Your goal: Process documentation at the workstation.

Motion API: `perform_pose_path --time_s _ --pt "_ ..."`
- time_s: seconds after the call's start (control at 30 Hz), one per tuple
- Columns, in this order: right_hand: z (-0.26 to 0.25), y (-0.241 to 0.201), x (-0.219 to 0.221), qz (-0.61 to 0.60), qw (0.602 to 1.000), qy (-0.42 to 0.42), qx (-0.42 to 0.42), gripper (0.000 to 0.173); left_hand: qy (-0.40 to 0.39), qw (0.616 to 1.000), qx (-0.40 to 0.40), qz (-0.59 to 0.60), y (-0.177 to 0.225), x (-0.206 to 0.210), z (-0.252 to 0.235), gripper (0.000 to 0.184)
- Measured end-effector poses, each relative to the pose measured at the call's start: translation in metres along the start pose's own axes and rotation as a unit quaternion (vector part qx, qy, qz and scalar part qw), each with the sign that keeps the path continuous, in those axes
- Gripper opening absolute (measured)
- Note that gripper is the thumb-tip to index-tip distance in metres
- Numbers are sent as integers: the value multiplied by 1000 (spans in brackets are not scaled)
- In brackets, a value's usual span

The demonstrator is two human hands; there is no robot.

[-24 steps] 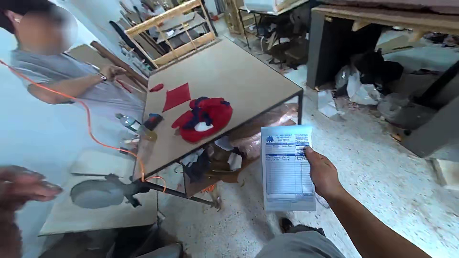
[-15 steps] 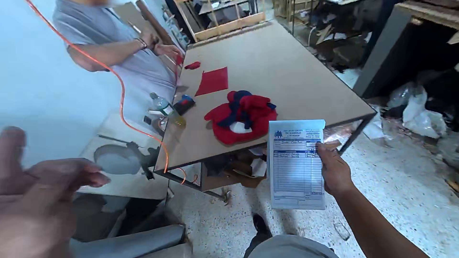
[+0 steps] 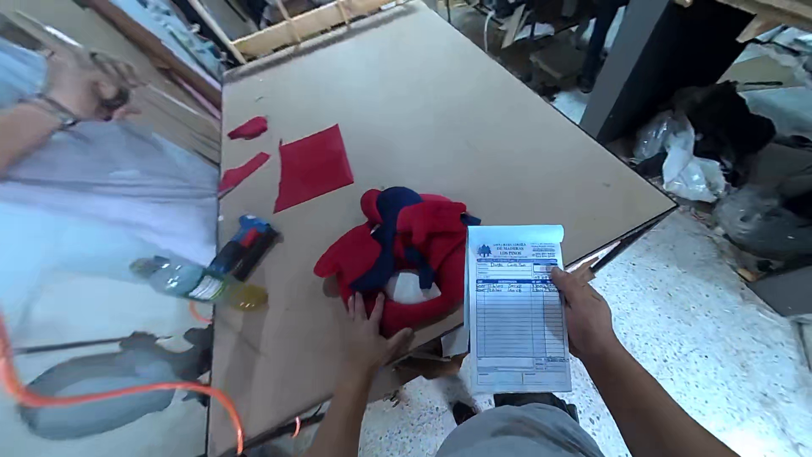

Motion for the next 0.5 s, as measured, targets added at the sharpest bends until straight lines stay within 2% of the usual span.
perform_pose_path --time_s 0.07,0.27,0.5 --pt "-30 -4 -3 -3 1000 -1 5 43 37 999 6 -23 6 7 -4 110" --pt "-115 -10 10 -13 996 -88 0 47 61 998 -2 -32 13 9 -12 106" --pt "-177 -11 22 -10 992 -117 44 46 24 998 -54 -30 41 16 -71 104"
Point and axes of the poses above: each hand's wrist, its own z-axis away from the middle knuckle, its own x-axis out of the palm, y = z × x, the point moved 7 cm from there along -z, towards the middle knuckle, and after that the axes turned 8 degrees about -z, right-handed, at the moved point
